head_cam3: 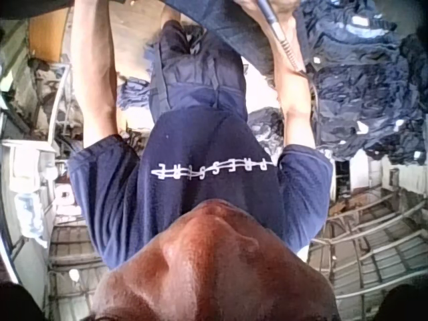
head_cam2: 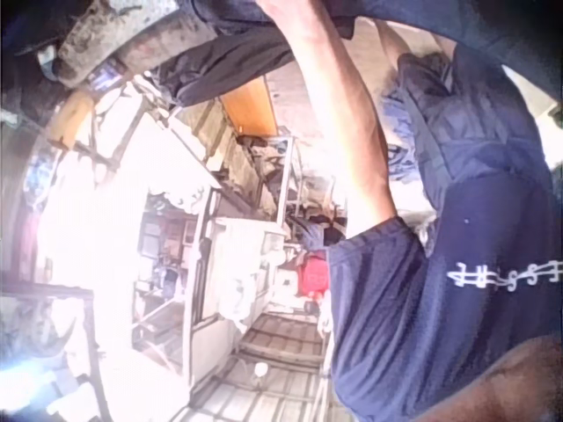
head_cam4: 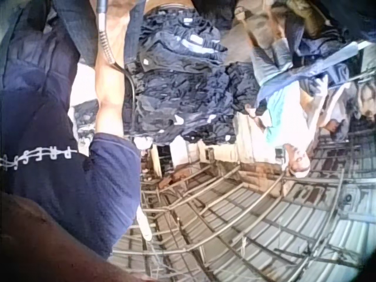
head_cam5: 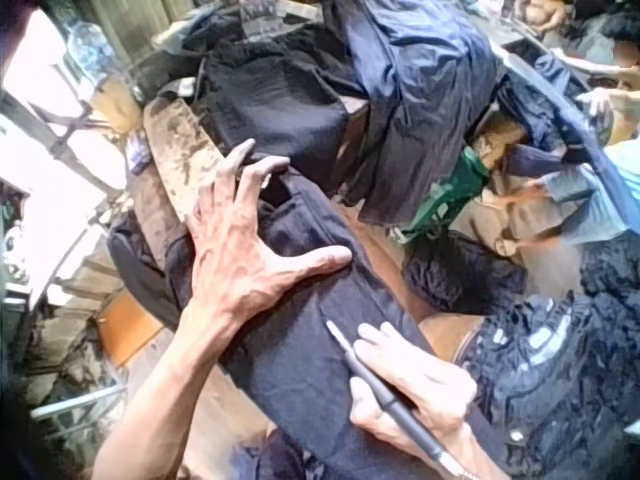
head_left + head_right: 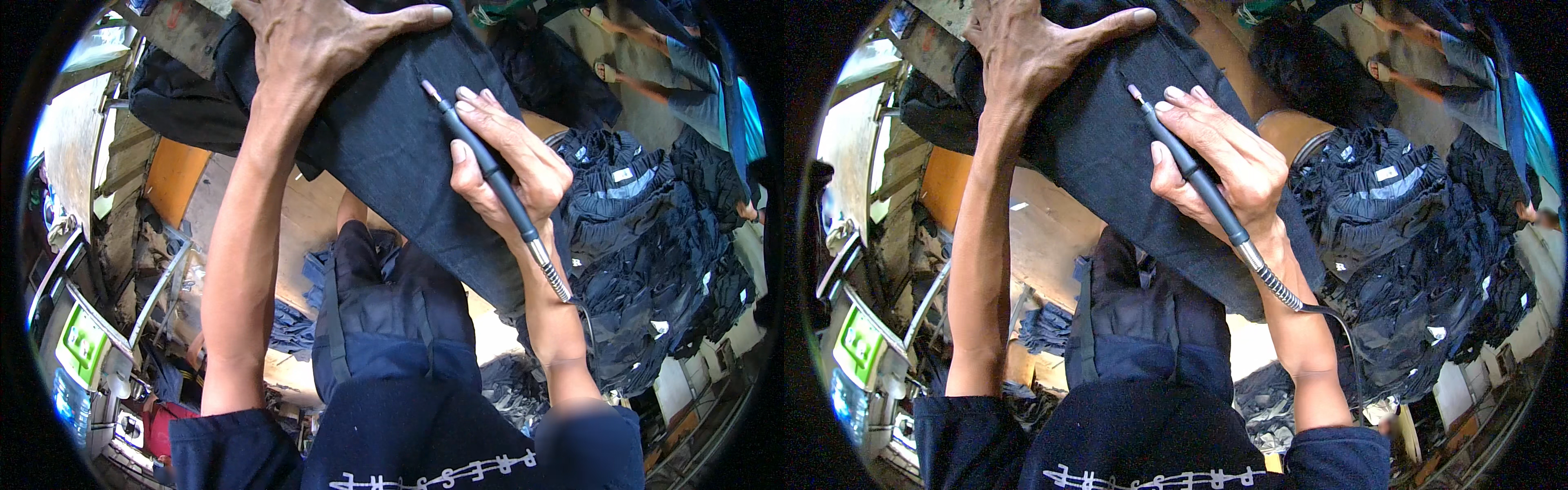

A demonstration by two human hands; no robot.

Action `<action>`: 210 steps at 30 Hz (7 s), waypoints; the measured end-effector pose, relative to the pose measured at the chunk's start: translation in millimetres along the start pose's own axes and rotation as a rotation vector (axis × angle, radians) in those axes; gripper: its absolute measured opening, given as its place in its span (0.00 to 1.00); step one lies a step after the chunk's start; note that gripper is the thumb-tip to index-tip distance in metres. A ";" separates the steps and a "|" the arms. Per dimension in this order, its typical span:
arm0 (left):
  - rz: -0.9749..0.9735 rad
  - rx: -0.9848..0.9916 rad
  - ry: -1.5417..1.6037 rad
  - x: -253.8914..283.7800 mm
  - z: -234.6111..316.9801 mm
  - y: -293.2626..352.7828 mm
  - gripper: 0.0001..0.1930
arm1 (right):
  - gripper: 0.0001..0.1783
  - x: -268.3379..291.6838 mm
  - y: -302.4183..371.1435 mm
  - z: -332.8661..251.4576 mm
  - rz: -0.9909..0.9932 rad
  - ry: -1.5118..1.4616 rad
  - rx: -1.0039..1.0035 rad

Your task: The person uses a handheld electric trimmer to remove loose threads and excess fabric from the edges and seams of black garments. They repeatedly pick up garments from a pile, trim specific areas, and place them back down.

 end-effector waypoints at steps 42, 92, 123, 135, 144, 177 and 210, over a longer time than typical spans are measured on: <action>0.126 -0.005 0.369 42.9 14.5 -18.9 0.47 | 0.18 80.0 40.0 38.5 0.465 -0.030 -0.432; -0.851 -0.387 0.614 -46.3 268.2 157.4 0.19 | 0.16 201.4 173.3 11.1 0.163 -0.045 -0.036; -0.952 -0.220 0.656 -39.0 263.8 158.4 0.17 | 0.17 190.3 185.5 11.8 0.071 -0.073 -0.014; -0.891 -0.217 0.707 -43.2 262.8 159.8 0.20 | 0.17 186.4 185.3 7.9 0.068 -0.162 0.041; -0.955 -0.213 0.640 -41.3 262.3 158.5 0.20 | 0.17 180.1 184.1 2.0 0.010 -0.195 0.073; -0.977 -0.172 0.624 -42.6 262.1 158.7 0.20 | 0.16 180.4 185.1 2.0 -0.015 -0.188 0.059; -0.909 -0.208 0.693 -38.1 262.5 156.2 0.20 | 0.17 191.9 189.2 14.1 0.080 -0.080 -0.038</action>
Point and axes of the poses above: each hand's wrist, its own y-axis away from the middle knuckle, its own x-axis out of the back of the hand, z = x × y, the point moved 10 cm from there along -y, towards the middle knuckle, and after that the axes turned 13 degrees about z, right-handed, at the moved point
